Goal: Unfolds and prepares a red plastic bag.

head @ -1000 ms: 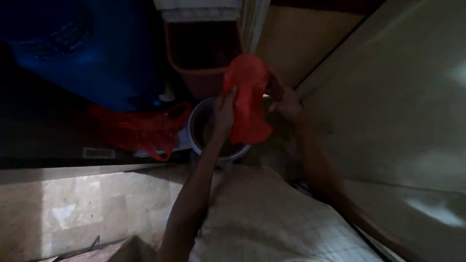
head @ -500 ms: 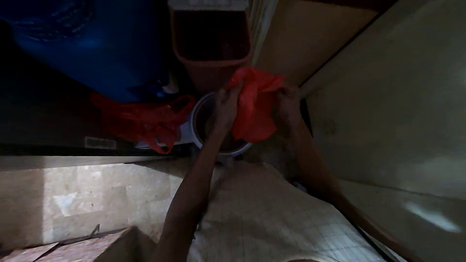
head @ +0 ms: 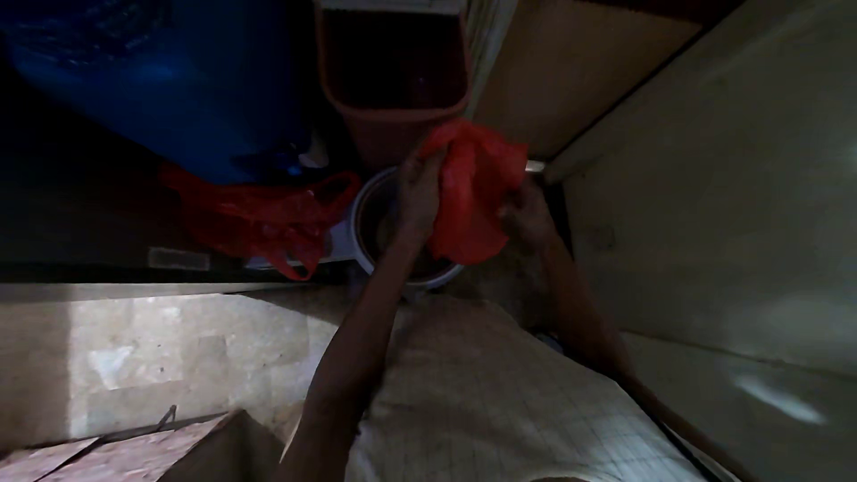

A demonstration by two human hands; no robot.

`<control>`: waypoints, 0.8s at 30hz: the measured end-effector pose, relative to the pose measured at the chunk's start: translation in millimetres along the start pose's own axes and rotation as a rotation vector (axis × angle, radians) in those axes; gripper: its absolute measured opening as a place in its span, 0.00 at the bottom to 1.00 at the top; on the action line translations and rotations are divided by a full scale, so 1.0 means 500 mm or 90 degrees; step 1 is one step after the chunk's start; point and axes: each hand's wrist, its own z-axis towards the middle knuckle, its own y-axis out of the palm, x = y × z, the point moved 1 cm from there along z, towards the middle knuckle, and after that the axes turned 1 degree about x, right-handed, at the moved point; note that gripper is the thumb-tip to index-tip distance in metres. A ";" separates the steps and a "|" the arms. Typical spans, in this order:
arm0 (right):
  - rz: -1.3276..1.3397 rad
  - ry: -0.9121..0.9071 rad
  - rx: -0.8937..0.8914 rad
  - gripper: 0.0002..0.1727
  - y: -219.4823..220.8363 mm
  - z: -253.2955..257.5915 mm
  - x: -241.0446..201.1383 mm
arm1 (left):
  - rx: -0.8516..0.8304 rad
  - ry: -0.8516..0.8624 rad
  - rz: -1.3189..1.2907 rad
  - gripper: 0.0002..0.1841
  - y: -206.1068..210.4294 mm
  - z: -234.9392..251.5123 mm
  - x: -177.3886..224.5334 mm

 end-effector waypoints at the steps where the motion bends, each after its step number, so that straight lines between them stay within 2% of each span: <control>1: -0.024 0.057 -0.018 0.53 0.007 -0.007 -0.005 | -0.005 0.004 -0.011 0.11 0.002 0.001 -0.003; 2: -0.049 0.087 -0.029 0.57 0.016 -0.008 0.001 | -0.009 0.007 -0.018 0.10 0.005 0.002 -0.004; 3: -0.072 0.081 -0.027 0.56 0.025 -0.004 0.013 | -0.012 0.008 -0.018 0.10 0.006 0.003 -0.004; 7: -0.050 -0.047 -0.003 0.21 0.044 -0.005 0.015 | -0.001 -0.035 0.040 0.11 -0.001 0.004 0.003; 9: -0.017 -0.037 0.009 0.14 0.050 -0.007 0.015 | 0.003 -0.063 0.084 0.13 -0.012 0.007 0.010; 12: 0.008 0.017 0.057 0.11 0.052 -0.012 0.009 | -0.009 -0.057 0.121 0.13 -0.035 0.008 0.020; 16: 0.037 -0.002 0.112 0.09 0.039 -0.006 -0.014 | -0.064 0.027 0.163 0.15 -0.072 0.008 0.038; 21: -0.026 0.017 0.144 0.13 0.029 0.010 -0.025 | -0.118 0.081 0.196 0.15 -0.090 -0.004 0.079; 24: 0.006 -0.026 0.159 0.11 0.029 0.017 -0.037 | -0.145 0.131 0.208 0.14 -0.108 -0.003 0.092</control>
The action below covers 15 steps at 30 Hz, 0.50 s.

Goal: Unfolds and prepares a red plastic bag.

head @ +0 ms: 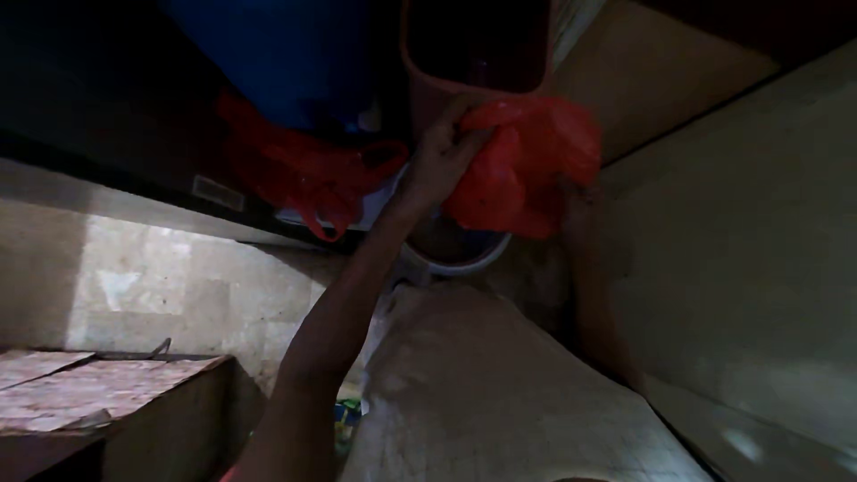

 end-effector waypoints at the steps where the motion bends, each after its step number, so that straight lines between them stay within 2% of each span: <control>1: -0.012 0.007 0.012 0.11 0.001 -0.002 -0.021 | -0.007 0.008 0.003 0.15 -0.009 0.000 -0.002; 2: -0.040 0.034 0.018 0.11 0.002 -0.009 -0.059 | -0.012 0.010 0.007 0.15 -0.018 -0.001 -0.003; 4: -0.117 0.202 -0.032 0.16 0.001 -0.035 -0.194 | -0.024 0.007 0.003 0.15 -0.037 -0.006 -0.008; 5: -0.128 0.197 -0.017 0.17 0.002 -0.044 -0.211 | -0.020 0.004 -0.001 0.15 -0.044 -0.009 -0.015; 8: -0.087 -0.026 0.024 0.11 -0.026 0.007 -0.100 | 0.007 -0.001 -0.015 0.15 -0.058 -0.017 -0.038; 9: -0.078 -0.060 0.024 0.10 -0.036 0.025 -0.085 | 0.016 -0.006 -0.011 0.15 -0.063 -0.021 -0.046; 15: -0.089 -0.120 -0.003 0.06 -0.058 0.046 -0.112 | 0.038 -0.064 0.013 0.14 -0.077 -0.046 -0.081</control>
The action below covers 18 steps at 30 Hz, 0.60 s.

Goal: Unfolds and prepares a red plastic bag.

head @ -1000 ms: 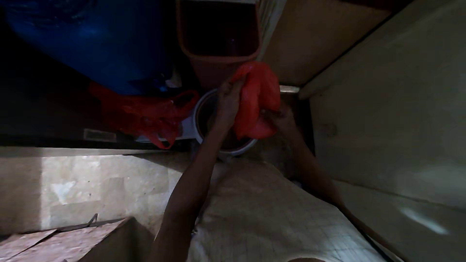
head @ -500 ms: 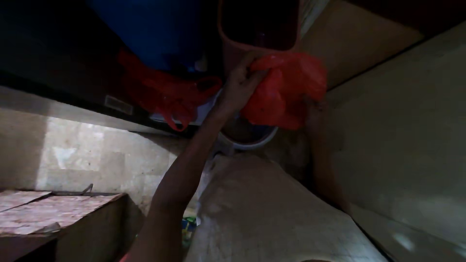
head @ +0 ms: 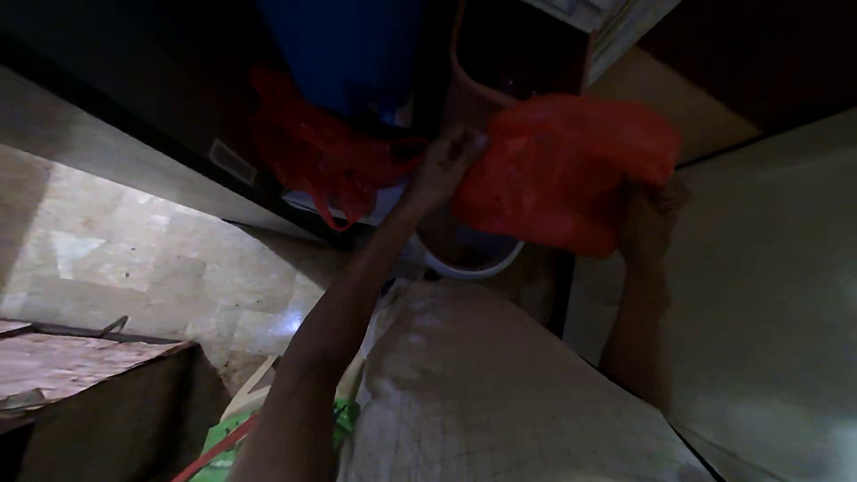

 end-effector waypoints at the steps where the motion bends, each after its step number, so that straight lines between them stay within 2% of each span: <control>1: 0.001 -0.005 -0.001 0.06 0.000 0.001 0.000 | -0.003 0.000 -0.005 0.14 0.000 -0.003 -0.008; 9: -0.042 0.021 0.009 0.07 0.000 -0.011 -0.042 | 0.065 -0.064 -0.013 0.21 0.000 -0.017 -0.058; 15: -0.112 0.036 -0.012 0.10 -0.015 -0.024 -0.061 | 0.100 -0.054 -0.051 0.20 0.002 -0.020 -0.089; 18: -0.130 0.018 -0.014 0.12 -0.022 -0.025 -0.055 | 0.101 -0.109 -0.045 0.21 0.006 -0.023 -0.078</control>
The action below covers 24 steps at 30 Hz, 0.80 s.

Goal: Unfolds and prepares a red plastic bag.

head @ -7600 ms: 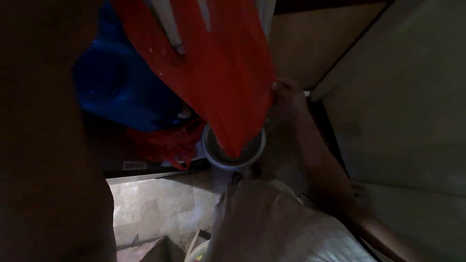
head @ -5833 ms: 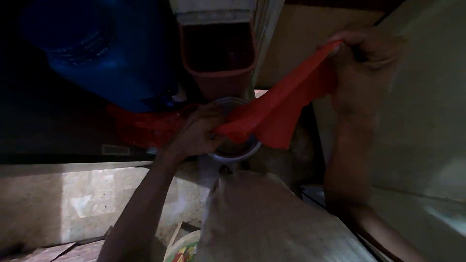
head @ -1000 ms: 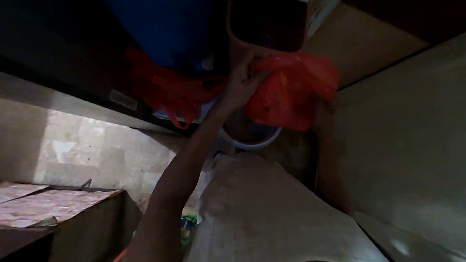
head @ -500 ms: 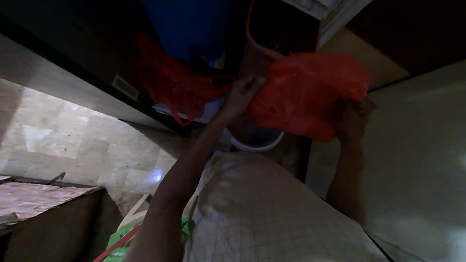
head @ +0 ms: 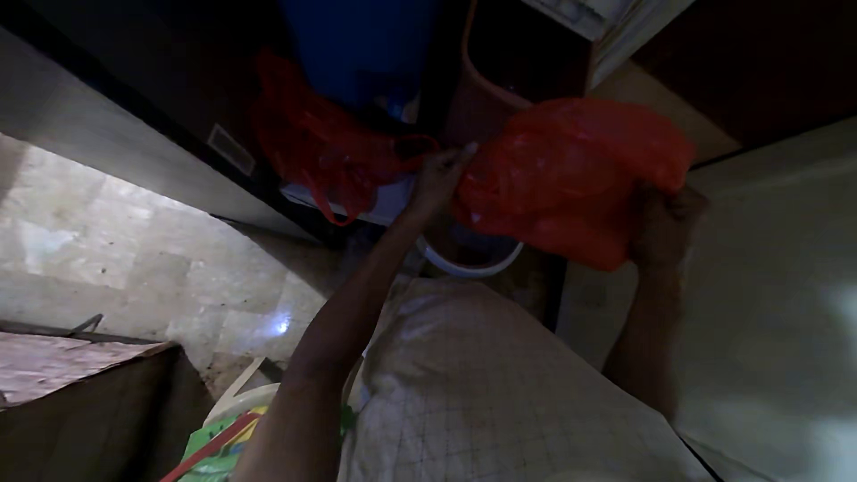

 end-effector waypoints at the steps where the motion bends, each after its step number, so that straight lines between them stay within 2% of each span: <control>1: -0.009 -0.008 0.000 0.12 -0.002 -0.001 0.002 | -0.004 -0.013 0.004 0.21 0.001 0.000 -0.001; 5: -0.049 0.005 0.003 0.13 -0.015 -0.006 -0.012 | -0.006 -0.014 0.032 0.23 0.003 0.006 -0.013; 12: -0.109 0.030 0.016 0.15 -0.052 -0.006 -0.061 | -0.086 -0.034 0.083 0.26 0.011 0.013 0.035; 16: -0.126 0.051 0.025 0.16 -0.070 -0.008 -0.069 | -0.105 -0.062 0.085 0.24 0.016 0.002 0.062; 19: -0.129 0.009 0.021 0.17 -0.080 -0.005 -0.064 | -0.114 -0.027 0.091 0.21 0.027 -0.011 0.070; 21: -0.118 -0.013 0.013 0.16 -0.085 -0.007 -0.067 | -0.125 -0.043 0.073 0.21 0.029 -0.029 0.075; 24: -0.123 0.006 0.008 0.16 -0.092 -0.016 -0.079 | -0.142 -0.021 0.050 0.20 0.034 -0.049 0.080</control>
